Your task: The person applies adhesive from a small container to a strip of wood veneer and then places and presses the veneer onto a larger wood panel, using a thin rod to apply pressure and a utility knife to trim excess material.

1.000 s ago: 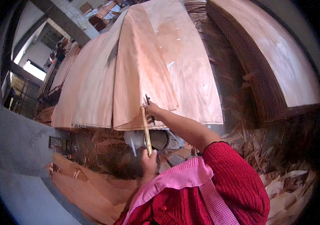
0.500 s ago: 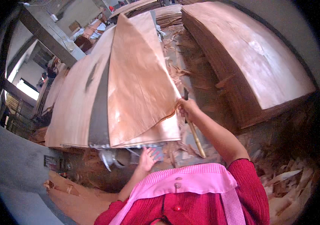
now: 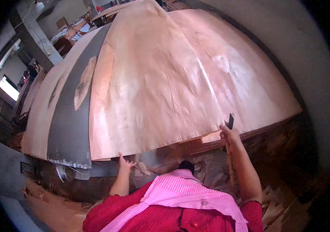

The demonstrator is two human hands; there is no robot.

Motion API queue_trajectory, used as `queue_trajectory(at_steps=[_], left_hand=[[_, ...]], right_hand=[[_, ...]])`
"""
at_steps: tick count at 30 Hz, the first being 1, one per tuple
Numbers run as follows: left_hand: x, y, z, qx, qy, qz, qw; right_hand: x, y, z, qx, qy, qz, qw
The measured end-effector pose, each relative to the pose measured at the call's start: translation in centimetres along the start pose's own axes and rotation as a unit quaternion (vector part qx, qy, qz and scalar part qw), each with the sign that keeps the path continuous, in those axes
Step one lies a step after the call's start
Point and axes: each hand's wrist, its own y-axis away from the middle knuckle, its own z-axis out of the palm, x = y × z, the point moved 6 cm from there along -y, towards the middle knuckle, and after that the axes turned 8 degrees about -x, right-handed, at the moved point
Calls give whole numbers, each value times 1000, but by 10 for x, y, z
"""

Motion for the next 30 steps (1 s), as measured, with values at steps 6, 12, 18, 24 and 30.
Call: queue_trajectory(at_steps=[6, 12, 18, 24, 30], left_hand=[[-97, -89, 111, -59, 151, 55, 985], [-132, -22, 234, -40, 48, 230, 971], [-212, 76, 358, -92, -67, 333, 936], [-355, 96, 422, -37, -48, 322, 945], [-464, 74, 459, -51, 109, 144, 982]], right_hand=[[-76, -25, -159, 52, 53, -36, 997], [-151, -41, -289, 82, 54, -39, 994], [-217, -56, -433, 121, 88, -74, 986], [-253, -90, -593, 136, 105, -93, 981], [-261, -142, -744, 160, 178, -93, 966]])
